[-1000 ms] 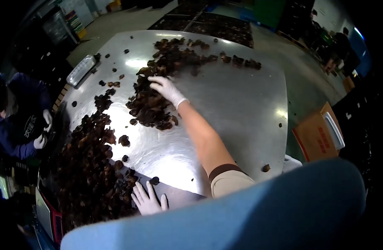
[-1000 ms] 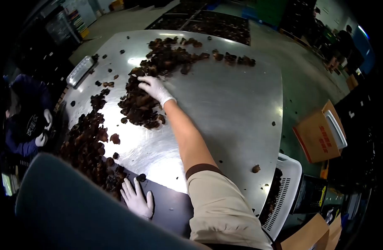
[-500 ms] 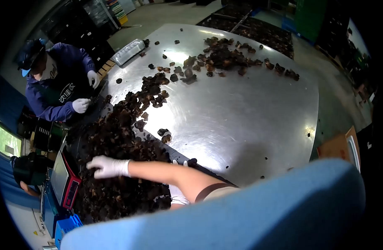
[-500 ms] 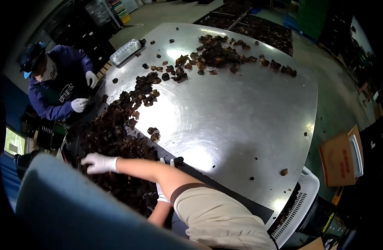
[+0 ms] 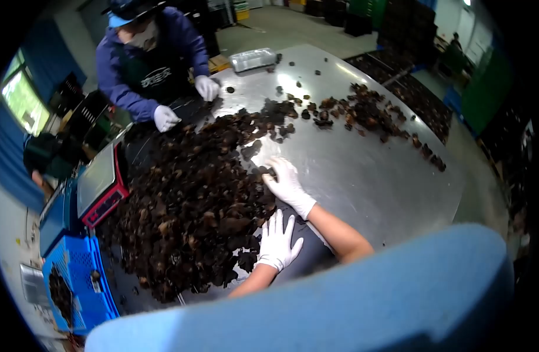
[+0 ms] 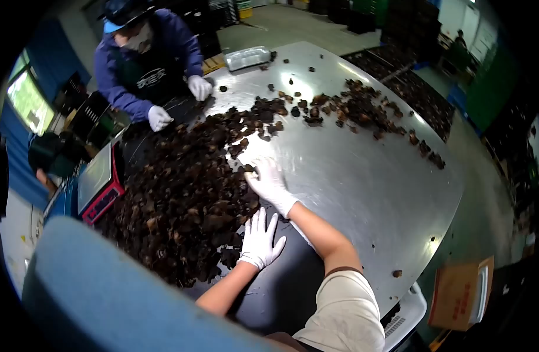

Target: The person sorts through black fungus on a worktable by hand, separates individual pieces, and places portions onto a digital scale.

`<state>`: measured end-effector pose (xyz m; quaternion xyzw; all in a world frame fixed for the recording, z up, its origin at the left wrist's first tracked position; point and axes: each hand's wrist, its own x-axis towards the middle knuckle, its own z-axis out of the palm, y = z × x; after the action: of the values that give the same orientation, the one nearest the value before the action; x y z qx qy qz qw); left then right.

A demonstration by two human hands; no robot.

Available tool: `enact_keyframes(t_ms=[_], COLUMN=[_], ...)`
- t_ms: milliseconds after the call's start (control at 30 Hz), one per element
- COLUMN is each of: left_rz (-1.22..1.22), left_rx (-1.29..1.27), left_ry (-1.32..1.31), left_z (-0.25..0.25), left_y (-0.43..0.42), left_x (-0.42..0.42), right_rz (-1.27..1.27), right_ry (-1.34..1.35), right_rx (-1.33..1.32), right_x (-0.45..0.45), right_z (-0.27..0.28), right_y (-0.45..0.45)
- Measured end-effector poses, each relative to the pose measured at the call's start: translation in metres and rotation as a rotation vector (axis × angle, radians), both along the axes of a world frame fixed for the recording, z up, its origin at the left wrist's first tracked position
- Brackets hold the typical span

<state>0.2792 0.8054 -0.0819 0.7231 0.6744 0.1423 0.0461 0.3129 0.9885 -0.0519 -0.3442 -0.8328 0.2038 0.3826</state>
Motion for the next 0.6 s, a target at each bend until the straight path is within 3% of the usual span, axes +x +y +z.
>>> enact_keyframes(t_ms=[67, 200, 267, 333, 367, 433, 467, 500, 533, 600], left_rz=[0.001, -0.050, 0.032, -0.120, -0.309, -0.053, 0.121, 0.275, 0.497, 0.787], left_rx=[0.011, 0.081, 0.135, 0.197, 0.166, 0.206, 0.503, 0.565, 0.567, 0.642], left_ry=[-0.017, 0.016, -0.551, -0.593, -0.278, -0.426, -0.446, -0.218, -0.283, -0.265], left_z=[0.002, -0.007, -0.022, -0.017, 0.013, 0.124, 0.120, 0.128, 0.130, 0.073], left_y=[-0.002, -0.002, -0.020, -0.070, -0.106, -0.155, -0.174, -0.192, -0.211, -0.254], left_x=[0.000, -0.004, 0.014, 0.013, -0.009, -0.060, -0.097, -0.141, -0.183, -0.286], right_rz=[-0.070, 0.223, 0.326, 0.313, 0.272, 0.168, 0.083, 0.062, 0.061, 0.118], right_ry=[-0.011, -0.027, 0.036, 0.110, 0.140, 0.196, 0.176, 0.152, 0.195, 0.215], right_rx=[0.133, 0.039, 0.057, -0.006, -0.004, -0.061, -0.056, -0.123, -0.155, -0.212], right_x=[-0.013, -0.079, -0.117, -0.138, -0.140, -0.128, -0.120, -0.109, -0.101, -0.095], right_z=[-0.044, -0.040, -0.040, -0.029, -0.023, -0.029, -0.039, -0.041, -0.053, -0.054], right_y=[0.004, -0.034, -0.048, -0.057, -0.058, -0.047, -0.041, -0.036, -0.032, -0.039])
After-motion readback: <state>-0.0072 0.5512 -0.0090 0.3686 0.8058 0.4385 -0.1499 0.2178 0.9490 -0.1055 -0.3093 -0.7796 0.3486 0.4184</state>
